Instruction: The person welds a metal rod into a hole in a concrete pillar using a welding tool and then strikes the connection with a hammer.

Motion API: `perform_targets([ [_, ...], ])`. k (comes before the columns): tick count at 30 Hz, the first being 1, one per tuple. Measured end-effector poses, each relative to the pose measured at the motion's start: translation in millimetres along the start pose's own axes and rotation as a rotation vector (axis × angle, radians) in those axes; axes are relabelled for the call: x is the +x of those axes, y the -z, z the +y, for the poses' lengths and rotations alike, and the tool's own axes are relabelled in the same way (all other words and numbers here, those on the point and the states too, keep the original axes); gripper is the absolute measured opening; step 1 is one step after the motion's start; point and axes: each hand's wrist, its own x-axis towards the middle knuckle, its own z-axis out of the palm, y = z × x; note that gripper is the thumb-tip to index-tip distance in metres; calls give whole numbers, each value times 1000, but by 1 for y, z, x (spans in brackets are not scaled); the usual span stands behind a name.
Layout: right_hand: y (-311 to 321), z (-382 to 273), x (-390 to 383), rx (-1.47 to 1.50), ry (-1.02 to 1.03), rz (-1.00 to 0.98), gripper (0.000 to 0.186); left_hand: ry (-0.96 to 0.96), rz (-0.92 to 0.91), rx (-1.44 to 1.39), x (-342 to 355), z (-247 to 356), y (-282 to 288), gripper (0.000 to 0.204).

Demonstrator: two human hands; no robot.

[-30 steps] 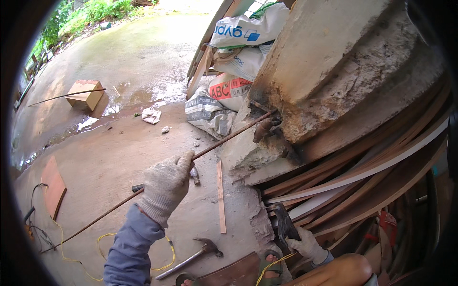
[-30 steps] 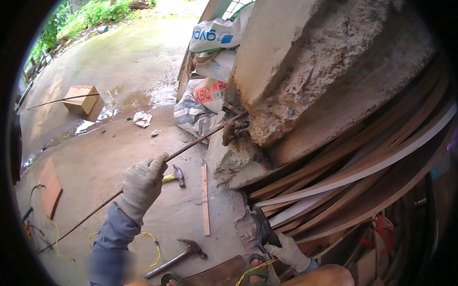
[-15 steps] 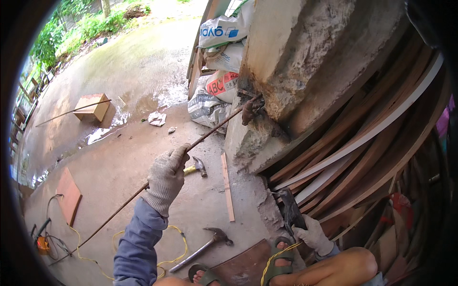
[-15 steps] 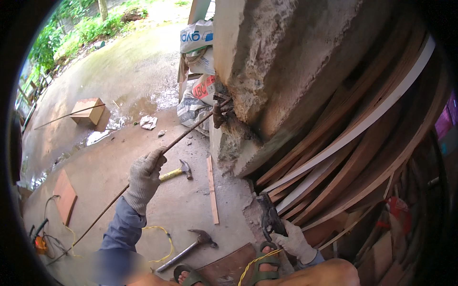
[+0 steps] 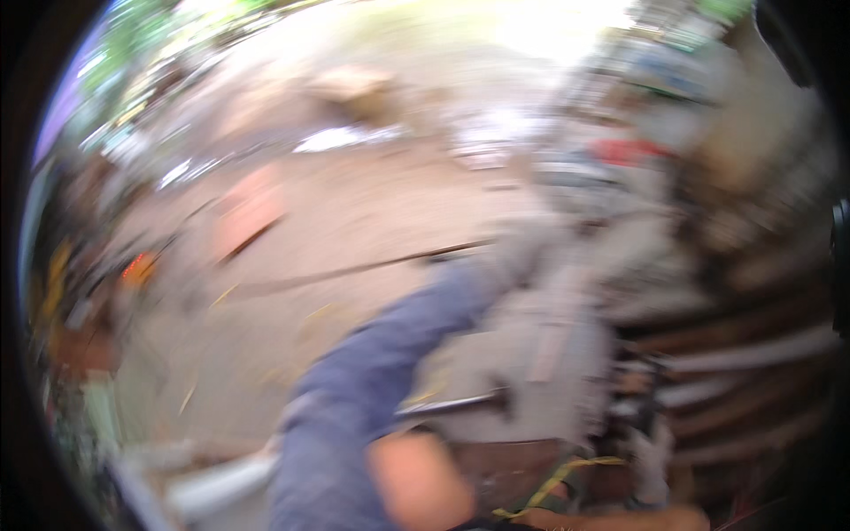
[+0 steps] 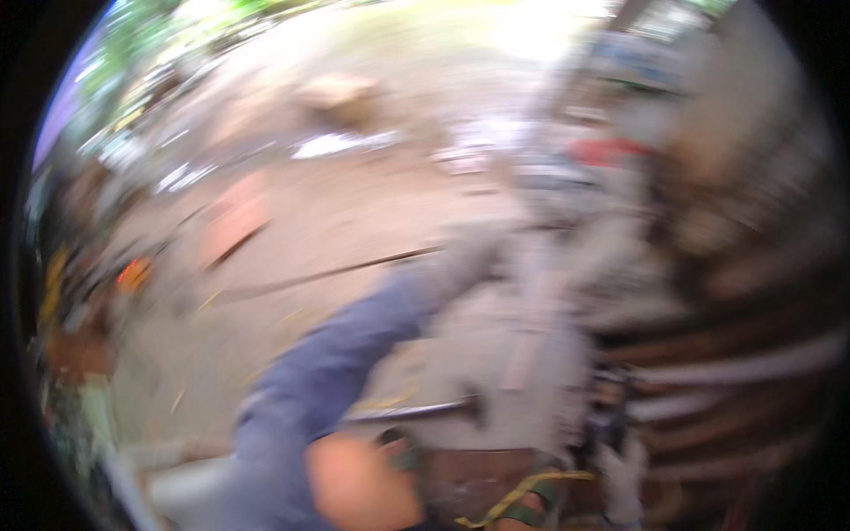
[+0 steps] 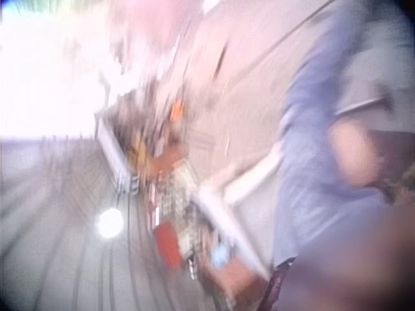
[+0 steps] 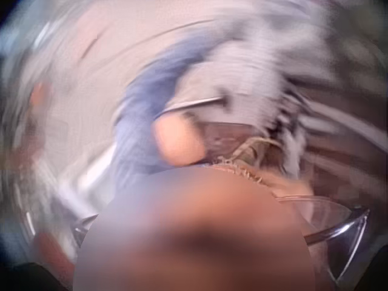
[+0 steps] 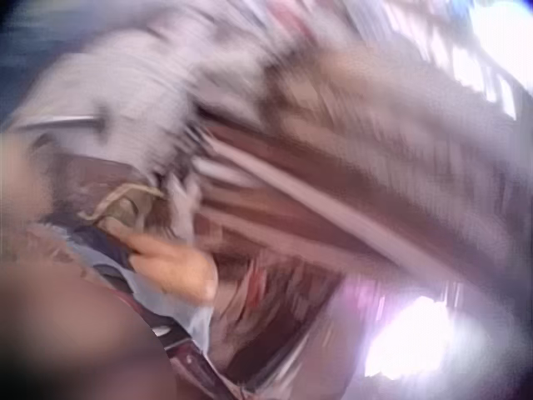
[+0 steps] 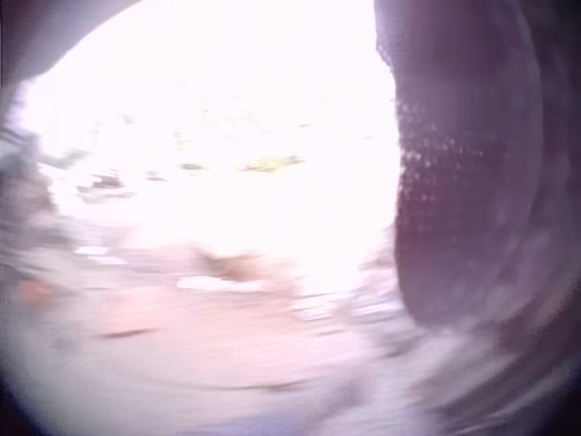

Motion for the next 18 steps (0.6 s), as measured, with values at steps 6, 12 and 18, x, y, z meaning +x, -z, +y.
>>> perform_targets([
  [6, -7, 3, 20, -319, 119, -112, 28, 184, 57, 224, 0, 22, 13, 34],
  [12, -25, -25, 12, -153, 132, -192, 38, 201, 218, 328, -1, 25, 1, 26],
  [18, -40, -33, 11, -213, 83, -246, 50, 304, -58, 245, 20, 23, -14, 28],
])
